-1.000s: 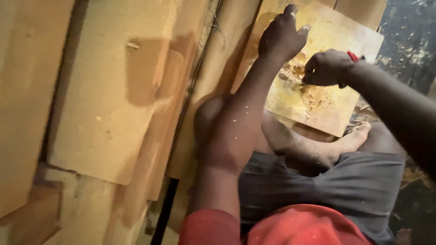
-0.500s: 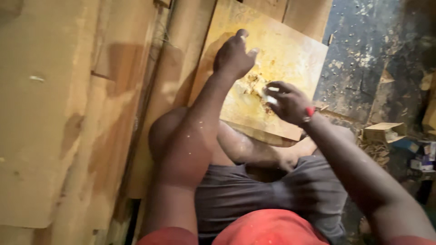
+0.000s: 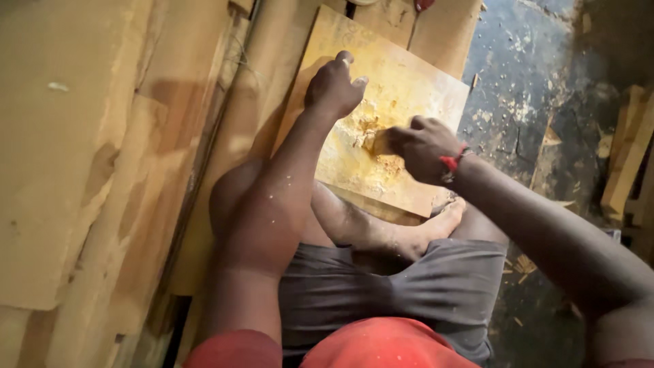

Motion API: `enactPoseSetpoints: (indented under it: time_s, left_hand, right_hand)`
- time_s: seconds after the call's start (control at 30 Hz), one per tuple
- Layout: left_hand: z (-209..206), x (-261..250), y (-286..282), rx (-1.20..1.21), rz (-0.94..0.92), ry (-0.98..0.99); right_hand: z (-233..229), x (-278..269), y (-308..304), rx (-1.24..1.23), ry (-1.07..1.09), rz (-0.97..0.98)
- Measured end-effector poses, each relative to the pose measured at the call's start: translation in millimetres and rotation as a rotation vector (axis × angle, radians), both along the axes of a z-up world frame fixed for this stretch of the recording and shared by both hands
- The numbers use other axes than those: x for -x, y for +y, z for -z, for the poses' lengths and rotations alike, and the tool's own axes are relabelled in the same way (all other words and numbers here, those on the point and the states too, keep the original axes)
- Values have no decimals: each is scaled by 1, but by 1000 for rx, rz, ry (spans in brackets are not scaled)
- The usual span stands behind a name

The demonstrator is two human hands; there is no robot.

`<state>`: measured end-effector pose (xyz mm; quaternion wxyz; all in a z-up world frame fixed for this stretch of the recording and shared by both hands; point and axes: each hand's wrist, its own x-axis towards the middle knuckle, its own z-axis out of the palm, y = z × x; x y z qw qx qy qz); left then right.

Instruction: The person mixes a yellow substance on a square wooden board and spreads it across the surface using their hands and a small wooden scraper.

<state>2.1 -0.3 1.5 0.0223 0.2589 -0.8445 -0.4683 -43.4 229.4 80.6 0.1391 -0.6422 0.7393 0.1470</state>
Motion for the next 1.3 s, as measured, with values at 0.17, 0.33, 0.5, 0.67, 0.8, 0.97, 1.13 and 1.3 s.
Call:
enactPoseSetpoints:
  time_s: [0.17,0.33,0.5,0.67,0.8,0.97,1.13,1.3]
  left_hand:
    - [0,-1,-3,23,-22,32]
    - [16,5,-4,27,-37,45]
    - [30,19,1,60,-38,107]
    - [44,13,-1,127,-36,201]
    - [38,15,4,-4,2,106]
    - [15,5,1,31,35,64]
    - [11,8,-3,16,28,46]
    - [17,3,-17,66,-83,135]
  right_hand:
    - [26,-24,-43,96,-112,-257]
    - [46,5,-47,68,-95,-278]
    - [36,19,-26,-8,-61,-152]
    - [31,17,-8,3,-33,-18]
    - [50,22,22,294,-157,-81]
    - [34,10,32,319,-156,-12]
    - [0,-2,-9,155,-85,12]
    - [28,-8,-92,129,-173,-147]
